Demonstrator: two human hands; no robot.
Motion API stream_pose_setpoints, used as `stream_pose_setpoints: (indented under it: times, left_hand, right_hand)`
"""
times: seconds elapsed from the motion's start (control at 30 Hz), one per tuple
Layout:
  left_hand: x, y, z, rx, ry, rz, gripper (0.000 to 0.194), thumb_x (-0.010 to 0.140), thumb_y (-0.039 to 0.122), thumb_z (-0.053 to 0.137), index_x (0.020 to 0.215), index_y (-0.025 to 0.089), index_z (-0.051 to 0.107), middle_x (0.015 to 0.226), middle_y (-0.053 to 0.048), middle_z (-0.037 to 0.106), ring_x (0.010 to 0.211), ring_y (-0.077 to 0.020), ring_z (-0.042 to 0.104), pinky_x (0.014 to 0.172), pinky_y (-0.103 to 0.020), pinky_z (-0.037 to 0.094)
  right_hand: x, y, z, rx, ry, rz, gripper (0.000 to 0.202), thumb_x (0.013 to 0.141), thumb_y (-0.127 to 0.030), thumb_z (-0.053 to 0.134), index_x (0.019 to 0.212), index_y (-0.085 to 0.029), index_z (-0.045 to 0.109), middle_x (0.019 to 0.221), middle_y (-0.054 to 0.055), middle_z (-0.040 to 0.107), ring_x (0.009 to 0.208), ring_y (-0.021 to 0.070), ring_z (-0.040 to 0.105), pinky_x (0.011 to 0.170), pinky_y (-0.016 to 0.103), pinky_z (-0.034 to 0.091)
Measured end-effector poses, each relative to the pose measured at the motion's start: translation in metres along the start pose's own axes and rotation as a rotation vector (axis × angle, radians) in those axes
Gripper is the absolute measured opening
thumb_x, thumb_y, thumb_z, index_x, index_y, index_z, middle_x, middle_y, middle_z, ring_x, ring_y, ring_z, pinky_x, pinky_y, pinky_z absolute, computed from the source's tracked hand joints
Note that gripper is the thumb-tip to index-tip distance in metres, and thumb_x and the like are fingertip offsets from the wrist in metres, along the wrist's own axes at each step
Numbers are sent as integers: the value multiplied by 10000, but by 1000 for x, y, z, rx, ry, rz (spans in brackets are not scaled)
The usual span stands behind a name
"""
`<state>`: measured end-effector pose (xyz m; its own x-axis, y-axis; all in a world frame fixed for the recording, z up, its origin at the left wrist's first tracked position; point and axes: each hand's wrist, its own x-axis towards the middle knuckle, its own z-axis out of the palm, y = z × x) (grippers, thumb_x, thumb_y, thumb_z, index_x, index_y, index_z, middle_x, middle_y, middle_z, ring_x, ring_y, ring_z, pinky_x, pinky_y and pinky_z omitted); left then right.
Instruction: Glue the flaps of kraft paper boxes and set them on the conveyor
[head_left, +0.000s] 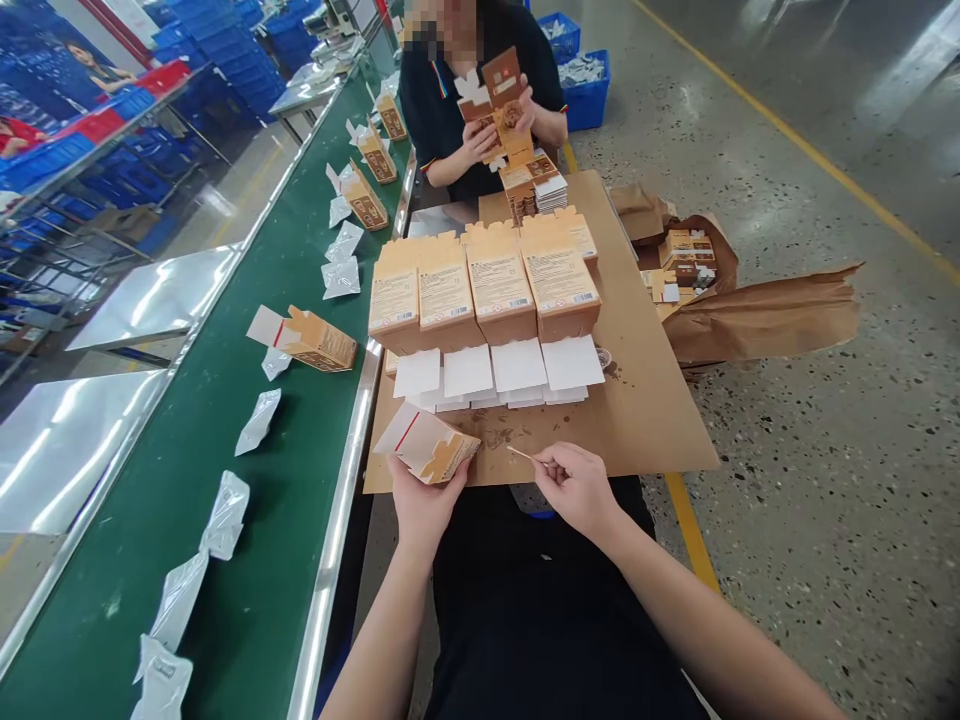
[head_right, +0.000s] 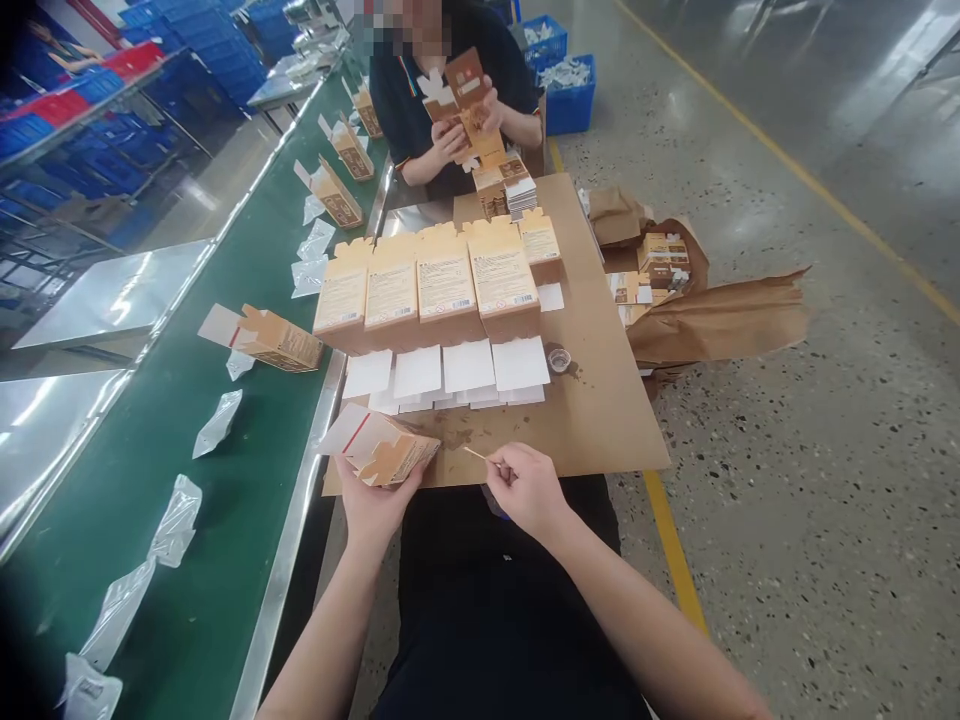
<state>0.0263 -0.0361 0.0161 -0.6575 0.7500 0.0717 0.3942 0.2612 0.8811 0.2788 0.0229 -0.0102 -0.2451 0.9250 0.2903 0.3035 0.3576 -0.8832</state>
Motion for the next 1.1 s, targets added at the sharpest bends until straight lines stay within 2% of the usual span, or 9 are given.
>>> stream_pose_setpoints:
  times: [0.27, 0.43, 0.53, 0.63, 0.73, 0.8, 0.9, 1.0, 1.1]
  left_hand:
    - [3, 6, -2, 85, -12, 8, 933, 673, 507, 1061, 1425, 267, 565, 1345, -179, 828, 1263, -439, 852, 1058, -573, 710]
    - [15, -12, -1, 25, 29, 22, 1007, 627, 482, 1115, 1463, 254, 602, 1366, -185, 829, 1313, -449, 837, 1101, -605, 717]
    - [40, -31, -26, -115, 199, 25, 1017, 683, 487, 1114, 1518, 257, 581, 1508, -199, 779, 1421, -423, 797, 1207, -641, 671]
    - [69, -49, -74, -221, 410, 12, 1012, 763, 443, 1092, 1576, 257, 518, 1626, -213, 710, 1535, -385, 736, 1303, -643, 602]
    - [86, -60, -119, -239, 575, -43, 1028, 699, 330, 1121, 1512, 257, 498, 1588, -210, 714, 1518, -375, 749, 1321, -644, 582]
    - [92, -64, -135, -199, 620, -120, 1036, 614, 270, 1151, 1418, 259, 498, 1528, -191, 736, 1445, -373, 788, 1306, -654, 591]
    - [95, -68, -141, -117, 564, -219, 1068, 539, 301, 1191, 1340, 270, 484, 1447, -160, 750, 1391, -373, 802, 1289, -664, 597]
    - [86, -74, -136, -100, 511, -238, 1058, 575, 398, 1180, 1349, 279, 469, 1456, -164, 714, 1499, -381, 732, 1350, -642, 532]
    - [58, -78, -129, -88, 650, -78, 915, 689, 458, 1092, 1351, 281, 484, 1486, -170, 653, 1600, -387, 635, 1404, -647, 456]
  right_hand:
    - [-14, -7, -14, 25, 9, 69, 300, 1108, -315, 685, 814, -262, 722, 687, -23, 631, 571, 136, 525, 555, 275, 486]
    - [-13, -9, -16, 38, -11, 38, 337, 1115, -332, 682, 785, -269, 710, 660, -29, 622, 535, 134, 518, 520, 272, 475]
    - [-13, -7, -24, 29, 10, 16, 319, 1096, -315, 702, 784, -265, 747, 651, -23, 636, 534, 138, 546, 521, 269, 491]
    - [-14, -2, -37, 7, 52, 25, 325, 1077, -344, 738, 771, -248, 791, 644, -3, 678, 536, 147, 585, 530, 274, 524]
    - [-11, 4, -45, 6, 94, 51, 326, 1047, -401, 781, 767, -240, 830, 612, 0, 687, 508, 151, 598, 512, 276, 538]
    - [-7, 4, -45, 17, 94, 56, 329, 1026, -431, 802, 756, -246, 844, 590, -1, 683, 488, 154, 595, 497, 278, 542]
    - [0, 1, -44, 28, 55, 69, 350, 1010, -469, 816, 733, -256, 846, 587, 15, 697, 486, 170, 607, 488, 296, 553]
    - [4, -2, -48, 11, 16, 96, 336, 1008, -468, 809, 742, -268, 856, 608, 39, 719, 509, 204, 640, 511, 339, 582]
    - [2, -1, -62, -26, 55, 140, 358, 988, -533, 818, 727, -290, 844, 615, 55, 725, 512, 241, 654, 514, 394, 600]
